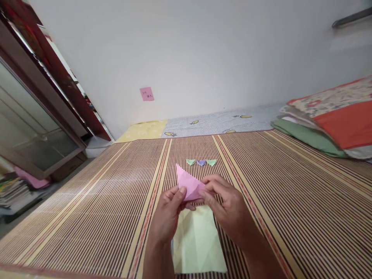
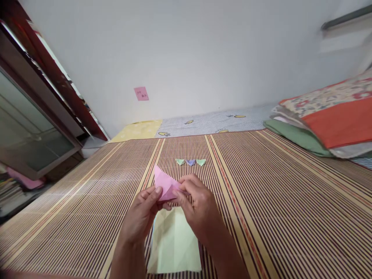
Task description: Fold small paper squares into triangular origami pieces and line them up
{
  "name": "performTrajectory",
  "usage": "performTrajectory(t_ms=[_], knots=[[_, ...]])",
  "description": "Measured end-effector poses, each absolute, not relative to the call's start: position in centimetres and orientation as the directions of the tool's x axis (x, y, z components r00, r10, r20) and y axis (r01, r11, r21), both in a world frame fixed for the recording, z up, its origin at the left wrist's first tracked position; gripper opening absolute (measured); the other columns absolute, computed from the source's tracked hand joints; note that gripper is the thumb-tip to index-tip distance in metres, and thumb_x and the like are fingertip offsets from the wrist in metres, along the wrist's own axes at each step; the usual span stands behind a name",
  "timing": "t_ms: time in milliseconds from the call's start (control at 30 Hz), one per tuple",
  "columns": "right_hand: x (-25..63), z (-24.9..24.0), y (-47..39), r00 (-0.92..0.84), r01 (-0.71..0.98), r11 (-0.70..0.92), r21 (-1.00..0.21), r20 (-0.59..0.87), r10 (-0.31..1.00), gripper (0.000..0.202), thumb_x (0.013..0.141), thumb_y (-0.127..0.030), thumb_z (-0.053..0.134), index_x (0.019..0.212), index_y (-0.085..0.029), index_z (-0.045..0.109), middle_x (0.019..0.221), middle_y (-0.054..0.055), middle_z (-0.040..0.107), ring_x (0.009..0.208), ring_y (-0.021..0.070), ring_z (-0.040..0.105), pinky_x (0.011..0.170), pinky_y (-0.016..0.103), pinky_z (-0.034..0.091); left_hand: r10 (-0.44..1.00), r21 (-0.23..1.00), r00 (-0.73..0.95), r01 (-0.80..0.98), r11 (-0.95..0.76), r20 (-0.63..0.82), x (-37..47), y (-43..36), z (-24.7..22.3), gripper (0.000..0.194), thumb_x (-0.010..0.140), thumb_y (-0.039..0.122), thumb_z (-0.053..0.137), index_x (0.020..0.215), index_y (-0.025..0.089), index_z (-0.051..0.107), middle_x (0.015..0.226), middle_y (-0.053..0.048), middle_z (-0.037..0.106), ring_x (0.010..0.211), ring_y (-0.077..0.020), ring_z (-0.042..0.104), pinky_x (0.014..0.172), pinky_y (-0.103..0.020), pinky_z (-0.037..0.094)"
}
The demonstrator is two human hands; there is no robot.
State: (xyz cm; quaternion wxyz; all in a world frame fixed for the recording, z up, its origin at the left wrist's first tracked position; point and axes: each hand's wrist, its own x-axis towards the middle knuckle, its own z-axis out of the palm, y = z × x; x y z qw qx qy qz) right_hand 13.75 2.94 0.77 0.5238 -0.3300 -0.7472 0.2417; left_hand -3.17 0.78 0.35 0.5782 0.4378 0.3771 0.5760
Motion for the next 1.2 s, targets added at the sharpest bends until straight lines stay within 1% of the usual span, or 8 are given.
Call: performTrajectory(t_ms=[167,333,500,633,733,833,900,1200], knots=[[13.2,0.6,2.9,-0.117,0.283,0.617,-0.734,0.612,0.782,0.021,0.094,-0.015,0.056,0.073,-0.02,0.054,0.083,0.004,0.059,0.078,0.0184,0.06,0.07,0.031,0.046,0.994,0.968,0.047,-0.237,-0.081,0.095,-2.6,0.5,0.6,0.025,0.092,0.034,0.068,0.102,0.014,0.08,0.093,-0.011,0.077,0.077,-0.0181,0.068,0.068,-0.027,0.055],[13.3,0.6,2.9,-0.06,0.263,0.55,-0.792,0.556,0.829,0.017,0.089,-0.016,0.059,0.074,-0.02,0.055,0.08,0.002,0.06,0.072,0.0173,0.059,0.066,0.03,0.045,0.995,0.966,0.014,-0.242,-0.093,0.1,-1.8,0.7,0.6,0.023,0.084,0.03,0.077,0.101,0.014,0.081,0.09,-0.01,0.078,0.076,-0.0189,0.069,0.064,-0.027,0.055],[13.8,0.4,2.9,0.012,0.136,0.423,-0.896,0.429,0.903,0.005,0.087,-0.023,0.066,0.09,-0.02,0.062,0.082,0.001,0.065,0.075,0.0189,0.064,0.069,0.032,0.051,0.996,0.944,-0.055,-0.321,-0.083,0.069,-1.2,1.2,0.2,0.025,0.082,0.03,0.079,0.1,0.013,0.08,0.085,-0.01,0.077,0.07,-0.0173,0.069,0.06,-0.025,0.054],[14.6,0.6,3.0,-0.02,0.087,0.378,-0.922,0.378,0.926,0.02,0.086,-0.026,0.068,0.105,-0.02,0.065,0.088,0.003,0.067,0.08,0.0201,0.064,0.072,0.035,0.052,0.99,0.939,-0.124,-0.329,-0.105,0.068,-1.1,1.2,-0.1,0.023,0.084,0.03,0.077,0.101,0.015,0.079,0.082,-0.006,0.076,0.062,-0.0125,0.063,0.062,-0.024,0.053],[15.0,1.0,2.9,-0.1,0.17,0.352,-0.92,0.34,0.935,0.029,0.084,-0.029,0.071,0.111,-0.02,0.069,0.088,0.003,0.068,0.075,0.0188,0.06,0.068,0.033,0.049,0.987,0.965,-0.095,-0.22,-0.144,0.126,-0.9,1.0,0.0,0.018,0.085,0.031,0.076,0.095,0.016,0.079,0.079,-0.004,0.074,0.064,-0.0122,0.06,0.064,-0.024,0.051],[14.9,1.4,2.6,-0.127,0.219,0.382,-0.898,0.362,0.924,0.009,0.085,-0.027,0.068,0.089,-0.019,0.071,0.077,0.0,0.063,0.067,0.016,0.054,0.062,0.029,0.042,0.987,0.983,0.015,-0.094,-0.159,0.161,-0.5,0.9,0.1,0.016,0.083,0.032,0.077,0.084,0.016,0.078,0.071,-0.003,0.067,0.068,-0.0142,0.058,0.063,-0.024,0.048],[14.8,1.4,2.5,-0.113,0.195,0.399,-0.896,0.384,0.916,0.016,0.089,-0.025,0.062,0.074,-0.019,0.065,0.068,-0.002,0.055,0.062,0.0143,0.049,0.057,0.027,0.038,0.987,0.987,0.051,-0.057,-0.149,0.152,-0.3,0.9,0.1,0.019,0.083,0.034,0.078,0.079,0.016,0.076,0.068,-0.001,0.063,0.067,-0.0145,0.055,0.061,-0.024,0.045],[15.8,2.1,2.7,-0.201,0.139,0.387,-0.911,0.357,0.912,0.015,0.089,-0.024,0.064,0.075,-0.018,0.065,0.069,-0.002,0.059,0.063,0.014,0.053,0.057,0.026,0.04,0.966,0.997,0.25,-0.059,-0.046,0.06,-0.9,0.7,0.0,0.023,0.082,0.033,0.079,0.071,0.014,0.071,0.065,0.001,0.057,0.061,-0.0109,0.045,0.059,-0.023,0.035]])
